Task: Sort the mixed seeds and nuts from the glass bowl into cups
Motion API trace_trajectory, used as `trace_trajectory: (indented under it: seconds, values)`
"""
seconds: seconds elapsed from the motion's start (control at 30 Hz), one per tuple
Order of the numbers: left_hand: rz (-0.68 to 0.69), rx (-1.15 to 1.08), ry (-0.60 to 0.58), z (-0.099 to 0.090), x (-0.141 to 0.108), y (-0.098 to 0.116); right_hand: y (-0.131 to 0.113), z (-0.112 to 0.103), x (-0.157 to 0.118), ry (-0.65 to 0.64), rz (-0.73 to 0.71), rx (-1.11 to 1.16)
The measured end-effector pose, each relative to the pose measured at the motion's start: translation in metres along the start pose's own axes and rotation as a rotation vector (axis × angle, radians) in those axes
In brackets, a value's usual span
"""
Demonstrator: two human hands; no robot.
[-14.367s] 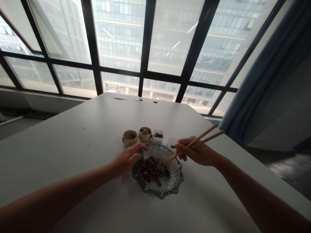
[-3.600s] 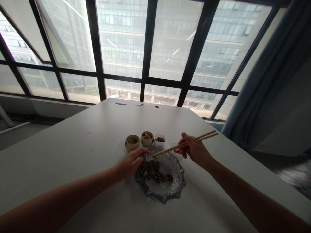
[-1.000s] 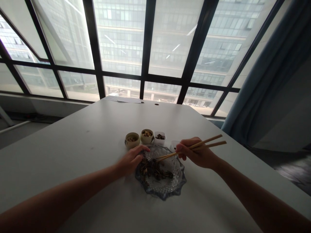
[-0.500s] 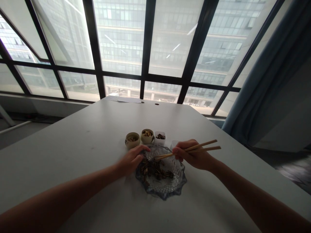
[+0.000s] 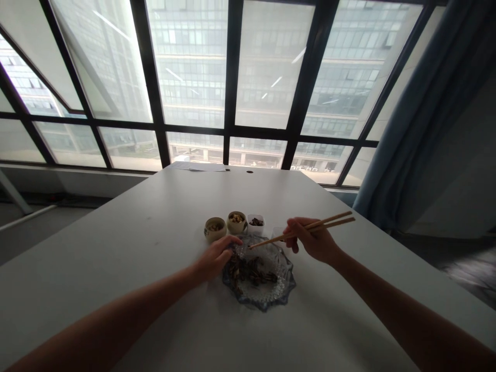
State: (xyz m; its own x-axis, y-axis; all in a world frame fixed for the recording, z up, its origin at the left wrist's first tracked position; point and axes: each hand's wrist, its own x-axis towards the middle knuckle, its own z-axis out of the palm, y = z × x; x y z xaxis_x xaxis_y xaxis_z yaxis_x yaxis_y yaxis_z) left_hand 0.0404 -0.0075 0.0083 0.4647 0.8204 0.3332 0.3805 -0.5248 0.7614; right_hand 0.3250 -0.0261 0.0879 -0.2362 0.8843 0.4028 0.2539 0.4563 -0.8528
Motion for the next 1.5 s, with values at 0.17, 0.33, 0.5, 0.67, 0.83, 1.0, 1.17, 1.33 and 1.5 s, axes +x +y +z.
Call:
trace_trajectory:
  seconds: [0.17,0.33,0.5,0.67,0.83,1.0,1.17,1.33,1.5]
  values:
    - [-0.009,0.001,0.016,0.0,-0.001,0.003,0.011,-0.004,-0.014,0.276,0.097,0.156]
    - [-0.019,0.004,0.067,0.003,-0.005,0.008,0.01,-0.008,-0.028,0.54,0.061,0.031]
    - [-0.055,-0.007,0.133,0.007,-0.016,0.014,0.007,-0.012,-0.036,0.661,0.003,-0.011]
    - [-0.088,-0.004,0.171,0.011,-0.03,0.01,0.022,-0.012,-0.049,0.701,-0.018,0.01]
    - [-0.106,0.02,0.176,0.01,-0.047,0.009,0.032,-0.019,-0.058,0.692,-0.031,0.003]
    - [-0.113,0.142,0.067,0.003,-0.057,0.02,0.027,-0.025,-0.062,0.645,-0.057,-0.042]
    - [-0.118,0.222,-0.018,-0.002,-0.057,0.029,0.028,-0.023,-0.063,0.605,-0.056,-0.097]
    - [-0.16,0.268,-0.035,-0.002,-0.058,0.034,0.032,-0.025,-0.062,0.579,-0.03,-0.161]
    - [-0.176,0.282,-0.05,-0.003,-0.059,0.041,0.027,-0.028,-0.063,0.54,-0.019,-0.222]
